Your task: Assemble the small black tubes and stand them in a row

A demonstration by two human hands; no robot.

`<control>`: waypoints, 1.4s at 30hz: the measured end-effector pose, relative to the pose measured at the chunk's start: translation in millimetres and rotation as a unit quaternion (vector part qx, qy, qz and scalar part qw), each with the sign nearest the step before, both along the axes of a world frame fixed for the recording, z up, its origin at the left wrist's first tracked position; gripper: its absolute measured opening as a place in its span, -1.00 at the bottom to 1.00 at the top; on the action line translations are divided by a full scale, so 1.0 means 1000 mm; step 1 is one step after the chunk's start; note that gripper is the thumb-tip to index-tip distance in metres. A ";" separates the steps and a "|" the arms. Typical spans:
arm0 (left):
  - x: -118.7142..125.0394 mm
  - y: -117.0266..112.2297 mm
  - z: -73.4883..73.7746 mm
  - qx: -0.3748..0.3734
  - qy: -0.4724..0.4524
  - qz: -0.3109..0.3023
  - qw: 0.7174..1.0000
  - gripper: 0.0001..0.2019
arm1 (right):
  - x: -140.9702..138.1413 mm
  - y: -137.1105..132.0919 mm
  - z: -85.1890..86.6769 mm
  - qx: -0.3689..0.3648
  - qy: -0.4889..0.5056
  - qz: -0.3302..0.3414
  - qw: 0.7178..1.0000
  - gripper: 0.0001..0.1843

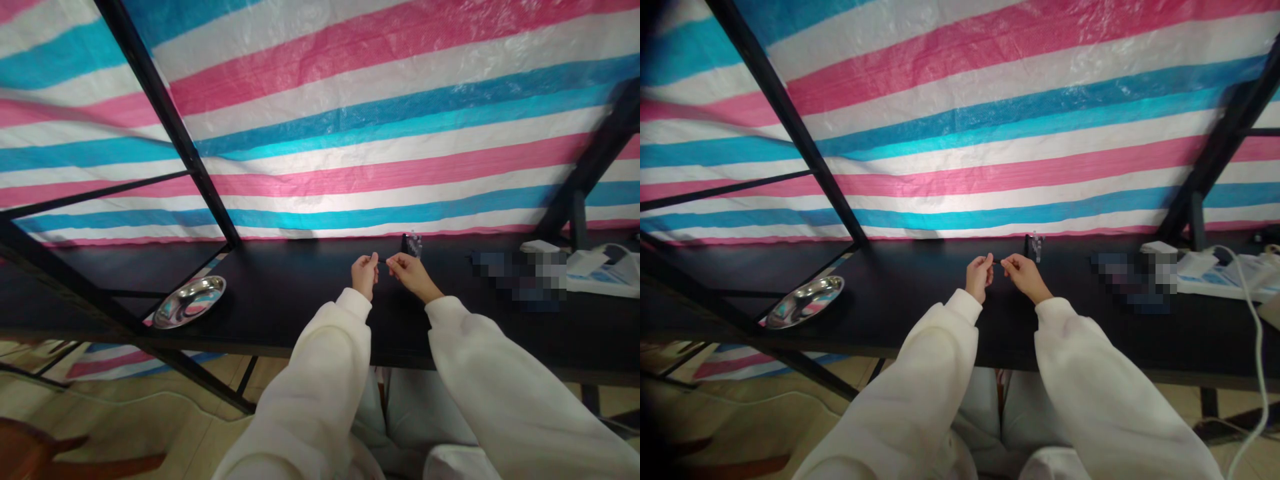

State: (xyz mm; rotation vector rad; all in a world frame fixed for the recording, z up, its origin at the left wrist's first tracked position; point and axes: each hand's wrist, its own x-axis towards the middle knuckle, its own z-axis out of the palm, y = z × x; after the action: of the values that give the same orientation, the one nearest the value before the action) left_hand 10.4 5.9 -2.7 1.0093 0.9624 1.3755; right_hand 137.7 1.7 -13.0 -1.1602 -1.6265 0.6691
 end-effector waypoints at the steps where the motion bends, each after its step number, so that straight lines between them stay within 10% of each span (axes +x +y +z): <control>1: 0.000 0.000 0.000 -0.005 0.000 0.002 1.000 -0.63 | 0.000 0.000 0.000 0.004 -0.006 -0.004 1.000 -0.64; 26: -0.002 0.000 0.004 -0.044 -0.042 0.028 0.998 -0.65 | -0.002 -0.011 0.008 0.125 -0.160 -0.030 0.979 -0.69; 36: -0.004 0.001 0.003 -0.039 0.002 -0.135 0.990 -0.66 | 0.001 -0.019 0.014 0.082 -0.127 -0.091 0.984 -0.52; 42: -0.004 -0.003 0.006 -0.027 -0.003 -0.112 0.993 -0.63 | -0.002 -0.020 0.015 0.094 -0.130 -0.098 0.982 -0.48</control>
State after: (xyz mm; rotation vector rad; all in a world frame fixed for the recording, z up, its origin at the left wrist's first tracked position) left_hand 6.1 3.3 3.6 1.0388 0.8490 1.1592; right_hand 135.4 -18.1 2.4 -1.2862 -1.7207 0.2402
